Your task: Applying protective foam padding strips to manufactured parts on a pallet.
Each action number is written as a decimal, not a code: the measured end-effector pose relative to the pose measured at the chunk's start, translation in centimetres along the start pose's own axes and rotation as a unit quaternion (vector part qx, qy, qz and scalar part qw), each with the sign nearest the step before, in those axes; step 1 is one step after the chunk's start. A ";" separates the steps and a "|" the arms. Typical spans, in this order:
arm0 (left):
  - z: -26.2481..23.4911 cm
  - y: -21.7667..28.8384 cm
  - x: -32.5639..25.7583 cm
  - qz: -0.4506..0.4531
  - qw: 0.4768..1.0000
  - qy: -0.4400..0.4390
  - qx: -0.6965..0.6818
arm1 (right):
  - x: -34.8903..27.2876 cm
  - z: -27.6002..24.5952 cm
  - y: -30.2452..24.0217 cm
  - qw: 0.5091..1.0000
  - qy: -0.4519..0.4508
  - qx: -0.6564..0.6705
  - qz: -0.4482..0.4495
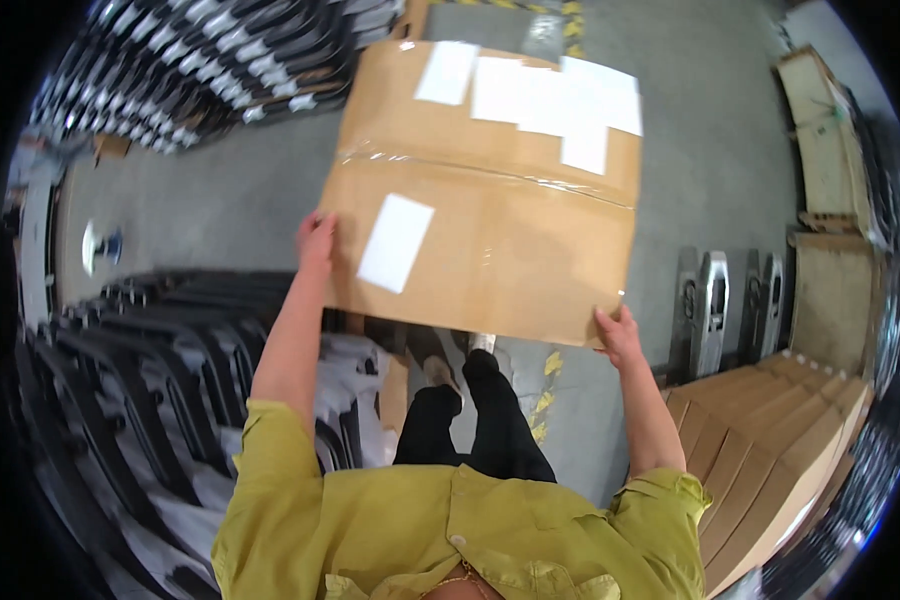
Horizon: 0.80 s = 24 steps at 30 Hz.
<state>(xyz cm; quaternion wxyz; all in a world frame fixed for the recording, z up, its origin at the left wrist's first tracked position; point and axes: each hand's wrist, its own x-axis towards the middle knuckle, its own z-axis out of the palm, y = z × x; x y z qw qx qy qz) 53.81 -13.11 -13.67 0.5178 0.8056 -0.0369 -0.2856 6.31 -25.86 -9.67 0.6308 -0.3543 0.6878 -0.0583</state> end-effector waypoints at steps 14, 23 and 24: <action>-15.0 -2.6 10.8 -0.014 0.997 0.032 0.067 | -4.2 12.6 -2.9 0.997 -0.078 0.006 -0.024; -16.8 -0.9 10.0 -0.060 0.995 0.075 0.040 | -3.7 16.1 -2.1 0.988 -0.122 0.016 -0.092; -15.2 0.7 8.5 -0.033 0.996 0.051 0.065 | -3.8 15.5 -0.9 0.991 -0.107 0.006 -0.076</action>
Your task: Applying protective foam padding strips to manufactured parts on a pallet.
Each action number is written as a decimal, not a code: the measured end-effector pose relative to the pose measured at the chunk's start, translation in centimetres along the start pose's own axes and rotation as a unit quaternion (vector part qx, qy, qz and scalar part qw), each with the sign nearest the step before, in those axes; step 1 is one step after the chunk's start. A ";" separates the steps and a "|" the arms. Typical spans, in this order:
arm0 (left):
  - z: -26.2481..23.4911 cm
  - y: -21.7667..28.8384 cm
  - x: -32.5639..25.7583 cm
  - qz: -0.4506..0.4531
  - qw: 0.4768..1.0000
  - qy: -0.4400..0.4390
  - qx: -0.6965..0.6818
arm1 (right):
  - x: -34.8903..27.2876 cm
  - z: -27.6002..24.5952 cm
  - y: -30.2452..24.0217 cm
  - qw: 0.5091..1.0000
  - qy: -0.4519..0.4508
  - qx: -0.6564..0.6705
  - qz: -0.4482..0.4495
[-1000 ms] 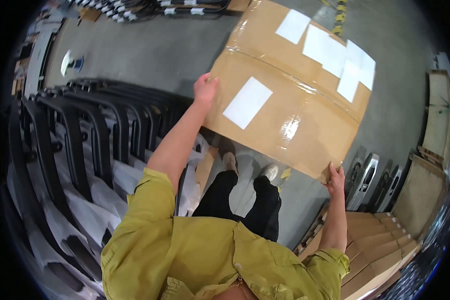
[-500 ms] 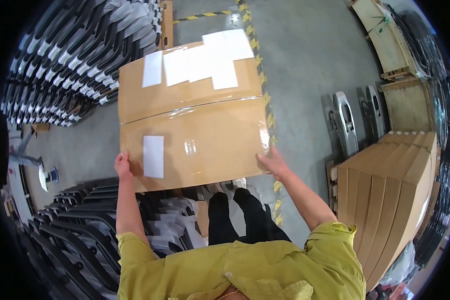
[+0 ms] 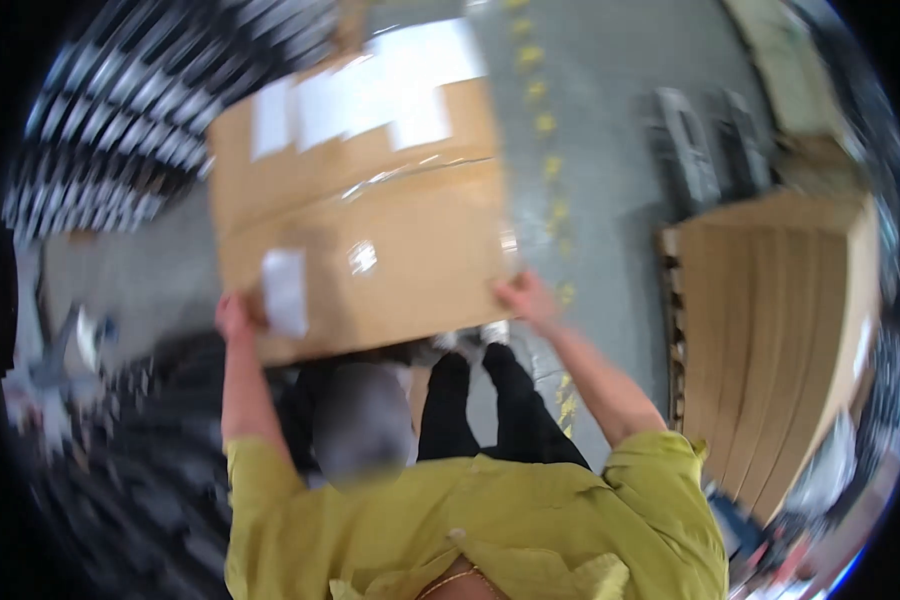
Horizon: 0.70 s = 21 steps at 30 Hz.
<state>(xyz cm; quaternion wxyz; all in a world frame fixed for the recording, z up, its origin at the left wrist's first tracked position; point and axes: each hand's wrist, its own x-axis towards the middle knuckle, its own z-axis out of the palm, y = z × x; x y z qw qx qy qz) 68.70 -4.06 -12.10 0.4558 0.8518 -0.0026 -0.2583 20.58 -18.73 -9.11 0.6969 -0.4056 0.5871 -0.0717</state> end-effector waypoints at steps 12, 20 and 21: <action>1.2 -0.7 -14.7 0.082 0.909 0.186 0.363 | -5.3 1.0 -0.5 0.995 0.026 -0.050 0.084; -2.1 -6.7 -8.6 0.100 0.932 -0.041 0.347 | -10.9 -2.7 6.9 0.982 0.034 -0.183 0.024; -6.6 -13.2 -4.1 0.089 0.963 -0.011 0.254 | -10.7 -1.1 6.7 0.961 0.008 -0.270 -0.052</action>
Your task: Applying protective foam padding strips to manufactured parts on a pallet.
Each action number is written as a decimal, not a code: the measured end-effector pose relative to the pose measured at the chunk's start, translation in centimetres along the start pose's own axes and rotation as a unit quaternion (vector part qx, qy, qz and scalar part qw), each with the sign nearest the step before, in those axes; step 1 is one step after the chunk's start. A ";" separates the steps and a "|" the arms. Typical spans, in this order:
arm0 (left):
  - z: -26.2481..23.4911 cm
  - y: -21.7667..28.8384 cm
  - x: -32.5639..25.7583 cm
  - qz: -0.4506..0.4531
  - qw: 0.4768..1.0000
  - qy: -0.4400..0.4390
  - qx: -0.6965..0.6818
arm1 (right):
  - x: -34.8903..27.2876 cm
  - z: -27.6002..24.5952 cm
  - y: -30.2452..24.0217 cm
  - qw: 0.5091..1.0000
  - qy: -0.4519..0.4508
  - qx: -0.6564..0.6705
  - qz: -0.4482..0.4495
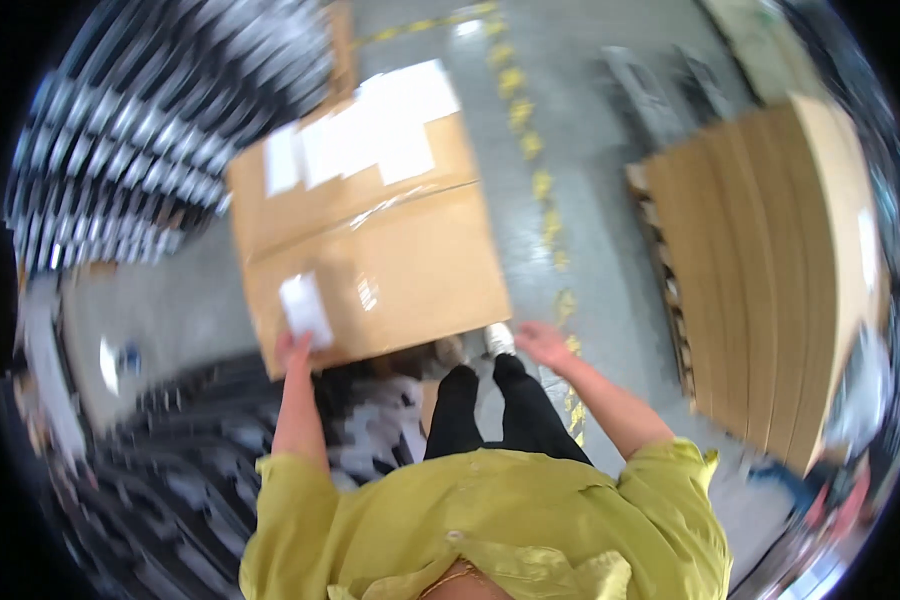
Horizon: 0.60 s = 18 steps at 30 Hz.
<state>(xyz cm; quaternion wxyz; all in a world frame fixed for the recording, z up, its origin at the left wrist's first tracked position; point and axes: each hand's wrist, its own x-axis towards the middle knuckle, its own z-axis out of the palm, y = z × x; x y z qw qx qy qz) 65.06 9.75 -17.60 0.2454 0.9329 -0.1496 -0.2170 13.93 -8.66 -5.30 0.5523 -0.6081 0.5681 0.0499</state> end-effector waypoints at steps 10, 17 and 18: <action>-4.5 21.3 -15.6 0.432 0.895 -0.101 0.047 | -8.9 -2.2 -12.2 0.920 0.176 -0.135 -0.324; -8.2 28.7 -31.7 0.527 0.796 -0.291 0.054 | -14.5 -7.5 -12.2 0.851 0.220 -0.251 -0.406; -8.9 28.6 -33.9 0.495 0.820 -0.289 0.015 | -14.8 -7.9 -11.3 0.886 0.106 -0.248 -0.378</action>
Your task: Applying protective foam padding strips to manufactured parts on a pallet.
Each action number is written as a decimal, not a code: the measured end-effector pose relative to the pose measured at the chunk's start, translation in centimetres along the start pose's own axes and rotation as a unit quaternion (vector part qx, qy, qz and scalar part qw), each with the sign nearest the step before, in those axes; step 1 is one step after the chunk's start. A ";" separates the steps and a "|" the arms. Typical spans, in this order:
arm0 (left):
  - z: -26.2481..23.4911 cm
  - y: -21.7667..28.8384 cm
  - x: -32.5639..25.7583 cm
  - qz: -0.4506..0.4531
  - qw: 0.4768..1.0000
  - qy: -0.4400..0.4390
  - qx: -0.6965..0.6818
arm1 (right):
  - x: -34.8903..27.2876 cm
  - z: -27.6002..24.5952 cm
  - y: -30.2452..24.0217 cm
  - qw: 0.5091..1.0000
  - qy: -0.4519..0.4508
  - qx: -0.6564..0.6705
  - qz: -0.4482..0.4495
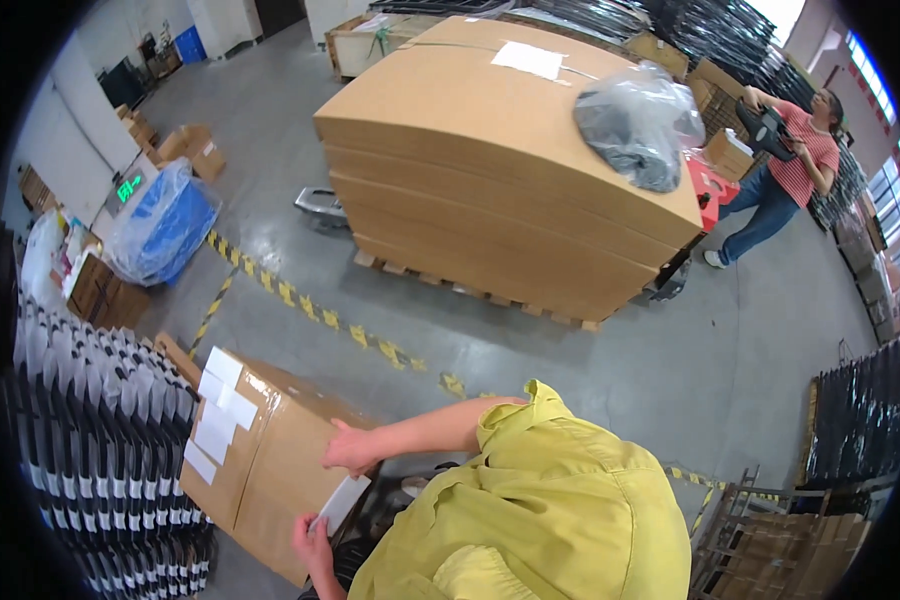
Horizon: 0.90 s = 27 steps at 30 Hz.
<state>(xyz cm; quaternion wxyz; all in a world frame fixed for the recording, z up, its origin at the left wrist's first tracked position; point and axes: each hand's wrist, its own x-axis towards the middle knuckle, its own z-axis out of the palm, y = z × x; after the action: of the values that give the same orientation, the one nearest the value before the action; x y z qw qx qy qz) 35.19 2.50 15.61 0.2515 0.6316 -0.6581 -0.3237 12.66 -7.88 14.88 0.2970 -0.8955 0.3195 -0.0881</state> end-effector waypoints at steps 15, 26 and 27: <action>5.1 13.5 -7.9 -0.148 0.940 0.050 -0.304 | -17.5 -3.0 -2.7 0.914 0.080 0.397 -0.027; 6.8 16.1 -15.4 -0.094 0.918 0.094 -0.374 | -27.4 -2.5 -9.2 0.875 0.035 0.482 0.021; 6.9 16.6 -15.2 -0.092 0.930 0.077 -0.348 | -28.6 -3.6 -9.5 0.874 0.021 0.482 0.055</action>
<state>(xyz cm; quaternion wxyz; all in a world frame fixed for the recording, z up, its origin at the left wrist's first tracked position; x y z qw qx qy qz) 20.11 18.27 24.58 0.4745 0.5855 -0.4215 -0.5043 -6.01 14.12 24.29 0.6894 -0.6202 0.2921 -0.2341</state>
